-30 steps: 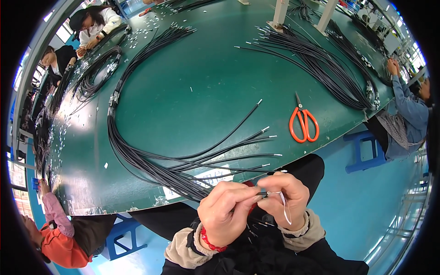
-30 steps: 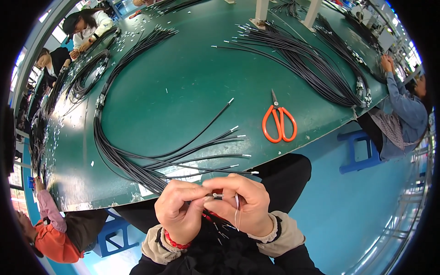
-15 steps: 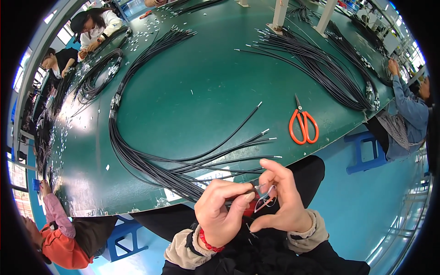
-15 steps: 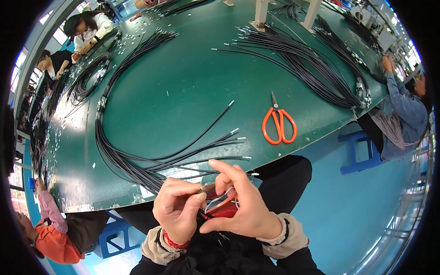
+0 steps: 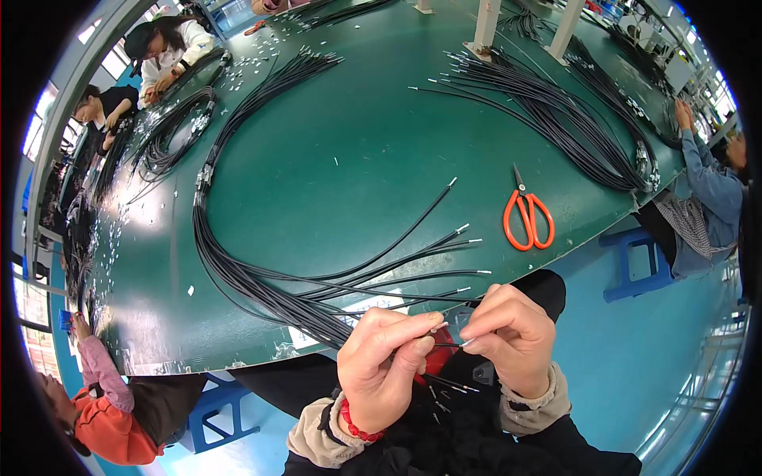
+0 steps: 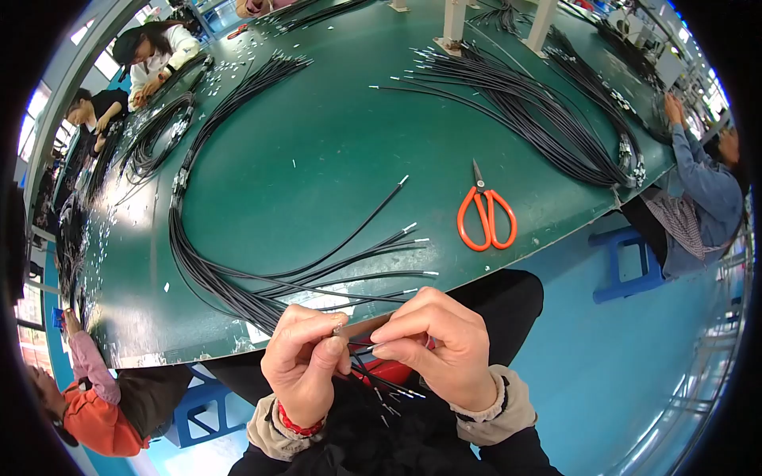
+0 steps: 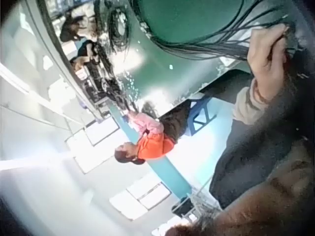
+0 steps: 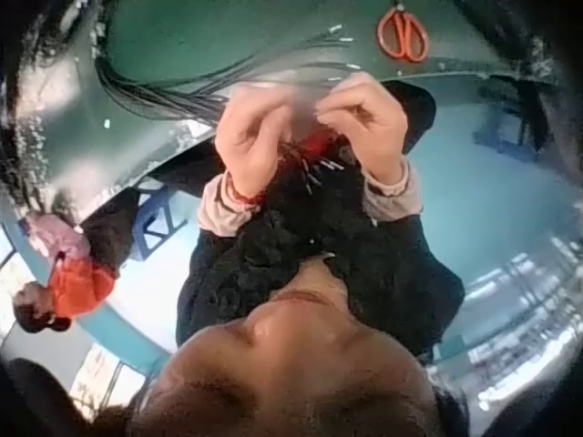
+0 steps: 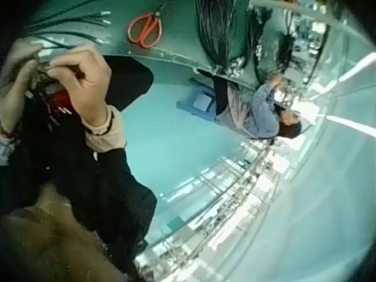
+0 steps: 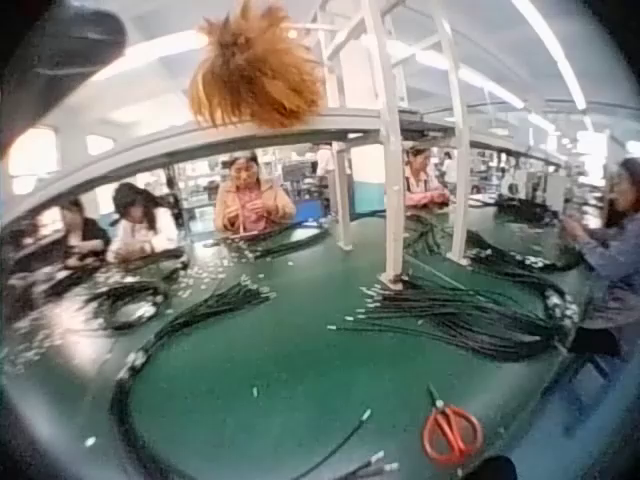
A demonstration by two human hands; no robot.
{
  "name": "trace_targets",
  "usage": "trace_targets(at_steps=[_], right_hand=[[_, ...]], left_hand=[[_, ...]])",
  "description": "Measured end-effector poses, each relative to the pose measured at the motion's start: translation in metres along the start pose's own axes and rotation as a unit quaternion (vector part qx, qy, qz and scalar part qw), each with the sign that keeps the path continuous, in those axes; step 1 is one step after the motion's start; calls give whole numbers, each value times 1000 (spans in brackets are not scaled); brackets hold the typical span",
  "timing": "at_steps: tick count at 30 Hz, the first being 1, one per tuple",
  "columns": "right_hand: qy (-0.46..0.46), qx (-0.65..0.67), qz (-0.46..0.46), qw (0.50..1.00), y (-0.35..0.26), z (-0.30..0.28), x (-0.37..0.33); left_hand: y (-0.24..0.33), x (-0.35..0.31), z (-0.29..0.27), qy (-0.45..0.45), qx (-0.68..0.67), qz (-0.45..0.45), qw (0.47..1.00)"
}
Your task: The person assembles a wire harness by picking up individual wires and sliding small white sleeves over their metal tips. After positioning each sleeve, they set the wire back into the bundle on the table.
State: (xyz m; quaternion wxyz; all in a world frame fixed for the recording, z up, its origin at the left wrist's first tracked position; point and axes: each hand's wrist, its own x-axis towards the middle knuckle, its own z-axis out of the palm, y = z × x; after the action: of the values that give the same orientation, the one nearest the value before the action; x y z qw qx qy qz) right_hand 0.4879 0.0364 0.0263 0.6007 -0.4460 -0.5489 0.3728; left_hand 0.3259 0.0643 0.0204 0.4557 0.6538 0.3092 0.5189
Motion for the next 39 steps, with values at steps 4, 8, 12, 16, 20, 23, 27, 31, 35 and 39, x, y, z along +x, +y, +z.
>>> trace_targets(at_steps=[4,8,12,16,20,23,27,31,35,39], right_hand=[[14,-1,-39,999,3,4,2],[-11,-15,-69,997,3,4,4],[-5,4,-54,999,5,8,3],[17,9,0,1000,1,12,3],[7,8,-6,1000,4,11,3],[5,5,-24,1000,7,9,3],[1,4,-31,1000,11,9,3],[-7,10,-30,999,14,10,5],[-12,15,-32,999,18,13,6],[-23,18,-34,999,18,20,8]], left_hand=[[2,2,1,-6,8,11,1000],[4,3,2,4,8,4,1000],[4,2,-1,3,18,-4,1000],[4,1,-3,8,15,-13,1000],[3,0,-4,7,13,-19,1000],[2,-1,-4,5,26,-14,1000],[0,-1,-3,1,25,-10,1000],[3,0,-5,-1,46,-27,999],[1,0,-6,18,46,-18,999],[-2,2,-8,38,79,48,995]])
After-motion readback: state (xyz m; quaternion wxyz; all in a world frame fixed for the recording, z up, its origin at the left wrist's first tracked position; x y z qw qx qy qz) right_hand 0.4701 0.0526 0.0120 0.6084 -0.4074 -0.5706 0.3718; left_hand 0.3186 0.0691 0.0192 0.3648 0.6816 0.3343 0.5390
